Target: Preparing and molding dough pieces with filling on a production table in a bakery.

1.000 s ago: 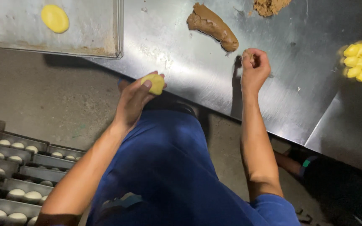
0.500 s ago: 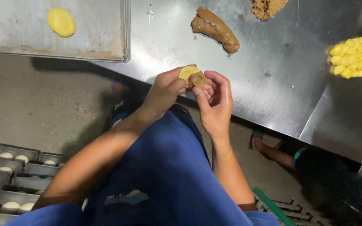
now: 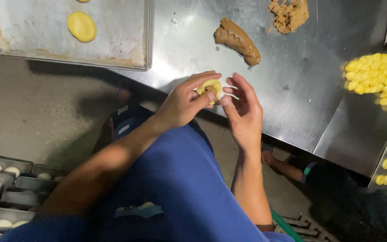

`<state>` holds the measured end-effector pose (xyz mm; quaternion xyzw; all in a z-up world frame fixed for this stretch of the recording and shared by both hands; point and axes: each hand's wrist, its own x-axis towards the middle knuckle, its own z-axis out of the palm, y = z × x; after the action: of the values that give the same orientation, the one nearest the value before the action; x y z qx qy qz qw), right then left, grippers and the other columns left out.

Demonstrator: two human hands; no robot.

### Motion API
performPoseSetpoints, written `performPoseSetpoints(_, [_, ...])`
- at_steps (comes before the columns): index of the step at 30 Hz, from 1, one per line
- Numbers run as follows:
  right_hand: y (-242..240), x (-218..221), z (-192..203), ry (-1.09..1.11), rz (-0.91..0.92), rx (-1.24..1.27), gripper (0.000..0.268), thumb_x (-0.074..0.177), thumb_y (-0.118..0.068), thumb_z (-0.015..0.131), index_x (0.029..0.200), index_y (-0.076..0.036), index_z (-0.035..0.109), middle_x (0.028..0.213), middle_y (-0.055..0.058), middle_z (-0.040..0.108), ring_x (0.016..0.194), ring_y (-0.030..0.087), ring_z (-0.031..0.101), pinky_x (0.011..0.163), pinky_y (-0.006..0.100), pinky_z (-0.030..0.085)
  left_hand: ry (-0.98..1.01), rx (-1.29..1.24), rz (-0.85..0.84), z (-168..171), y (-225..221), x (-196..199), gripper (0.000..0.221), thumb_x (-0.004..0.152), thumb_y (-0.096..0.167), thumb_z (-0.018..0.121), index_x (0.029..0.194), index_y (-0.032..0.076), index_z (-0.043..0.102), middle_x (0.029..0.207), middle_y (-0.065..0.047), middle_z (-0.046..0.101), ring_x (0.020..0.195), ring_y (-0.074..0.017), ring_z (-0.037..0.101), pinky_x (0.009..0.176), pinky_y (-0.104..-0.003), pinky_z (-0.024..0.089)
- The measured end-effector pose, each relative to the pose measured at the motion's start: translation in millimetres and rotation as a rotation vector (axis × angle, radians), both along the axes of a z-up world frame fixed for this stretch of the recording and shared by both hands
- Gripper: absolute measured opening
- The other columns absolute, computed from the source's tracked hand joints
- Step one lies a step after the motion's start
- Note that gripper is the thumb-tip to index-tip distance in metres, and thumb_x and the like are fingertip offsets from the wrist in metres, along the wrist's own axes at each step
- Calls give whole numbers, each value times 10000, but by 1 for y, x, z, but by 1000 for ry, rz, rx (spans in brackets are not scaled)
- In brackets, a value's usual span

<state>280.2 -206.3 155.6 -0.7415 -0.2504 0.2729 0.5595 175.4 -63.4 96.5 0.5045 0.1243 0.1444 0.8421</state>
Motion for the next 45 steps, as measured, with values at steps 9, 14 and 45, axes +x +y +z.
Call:
performPoseSetpoints(9, [-4,-4,4,260,20,235,444,931,39,745,1318,-31,540,1102,24,632,1044,111,622,946,283,564,4,-20,-40,-10,-7,16,365,1074,122,529,1407,-12,593,1222,-83,726,1034,-97,735,799,-257,667])
performPoseSetpoints(14, [-11,15,1,-33,68,-43,429,879,23,791,1269,-21,618,961,-2,539,894,83,536,825,230,492,218,272,-219,11,0,22,522,1035,70,513,1556,47,494,988,-110,787,703,-139,707,656,-270,605])
performPoseSetpoints(45, [-48,31,-158,-441,-137,-370,135,899,15,750,1026,-26,729,956,140,667,830,259,639,731,362,522,72,1156,-80,-112,-51,75,29,932,75,668,932,67,696,961,-135,626,870,-328,665,746,-417,542])
